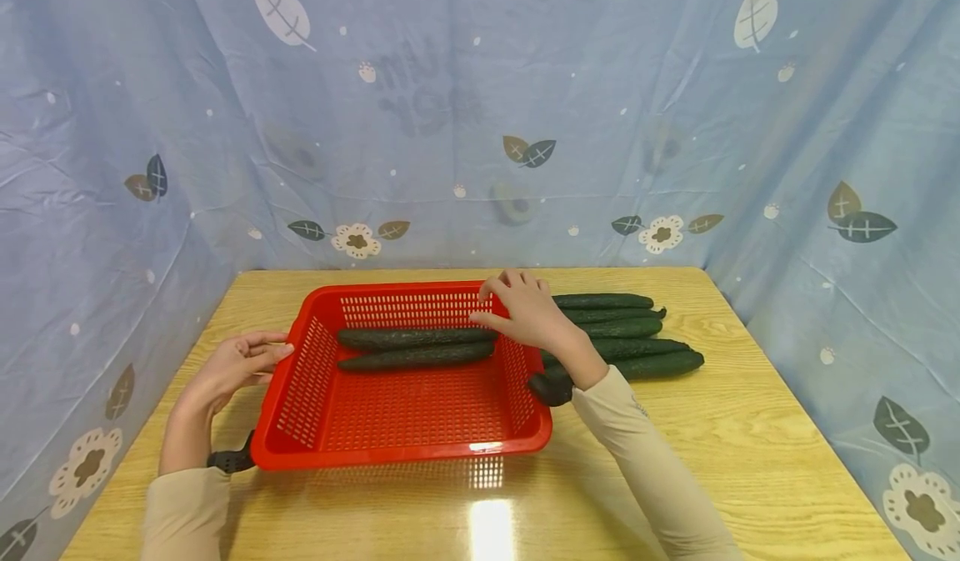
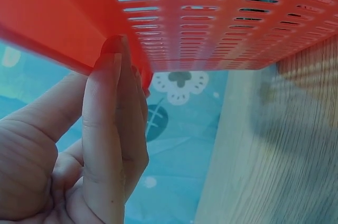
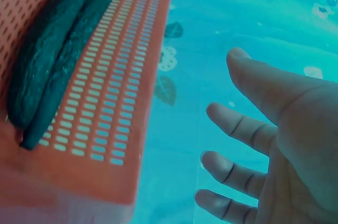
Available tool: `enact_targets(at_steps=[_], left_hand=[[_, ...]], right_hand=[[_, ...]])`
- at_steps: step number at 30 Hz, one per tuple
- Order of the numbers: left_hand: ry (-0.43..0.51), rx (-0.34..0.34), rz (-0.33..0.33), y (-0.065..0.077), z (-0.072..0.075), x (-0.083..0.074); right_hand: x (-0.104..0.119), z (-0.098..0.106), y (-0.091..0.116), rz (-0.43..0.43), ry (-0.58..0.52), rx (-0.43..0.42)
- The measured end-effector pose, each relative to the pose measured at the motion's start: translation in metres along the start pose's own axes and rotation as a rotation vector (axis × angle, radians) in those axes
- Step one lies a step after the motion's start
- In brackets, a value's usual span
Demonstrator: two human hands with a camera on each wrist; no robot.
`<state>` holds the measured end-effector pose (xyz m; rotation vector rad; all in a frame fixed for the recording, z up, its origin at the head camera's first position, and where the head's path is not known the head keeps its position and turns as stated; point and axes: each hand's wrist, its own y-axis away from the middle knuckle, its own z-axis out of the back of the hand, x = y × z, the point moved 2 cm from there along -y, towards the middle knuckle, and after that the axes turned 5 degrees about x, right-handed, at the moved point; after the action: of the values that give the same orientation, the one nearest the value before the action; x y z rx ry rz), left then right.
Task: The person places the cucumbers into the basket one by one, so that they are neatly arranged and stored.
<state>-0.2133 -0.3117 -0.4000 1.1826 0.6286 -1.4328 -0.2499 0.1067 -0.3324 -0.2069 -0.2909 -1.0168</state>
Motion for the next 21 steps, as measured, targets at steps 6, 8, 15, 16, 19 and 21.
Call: enact_targets(at_steps=[6,8,15,16,19,21], left_hand=[[0.0,-0.001,0.0,0.0,0.0,0.001],[-0.003,-0.001,0.001,0.001,0.0,0.001],[-0.01,-0.006,0.002,0.001,0.0,0.0],[-0.011,-0.007,0.003,0.0,0.0,0.001],[-0.013,-0.004,-0.002,0.0,0.0,0.001],[-0.013,-0.004,-0.001,0.0,-0.001,0.002]], right_hand=[[-0.016,0.006,0.013,-0.018,-0.054,-0.046],[-0.022,0.008,0.018,-0.02,-0.072,-0.059],[-0.044,0.012,0.031,-0.035,-0.131,-0.106],[-0.047,0.012,0.033,-0.043,-0.141,-0.112],[-0.057,0.01,0.039,-0.067,-0.15,-0.122],[-0.062,0.009,0.043,-0.079,-0.15,-0.124]])
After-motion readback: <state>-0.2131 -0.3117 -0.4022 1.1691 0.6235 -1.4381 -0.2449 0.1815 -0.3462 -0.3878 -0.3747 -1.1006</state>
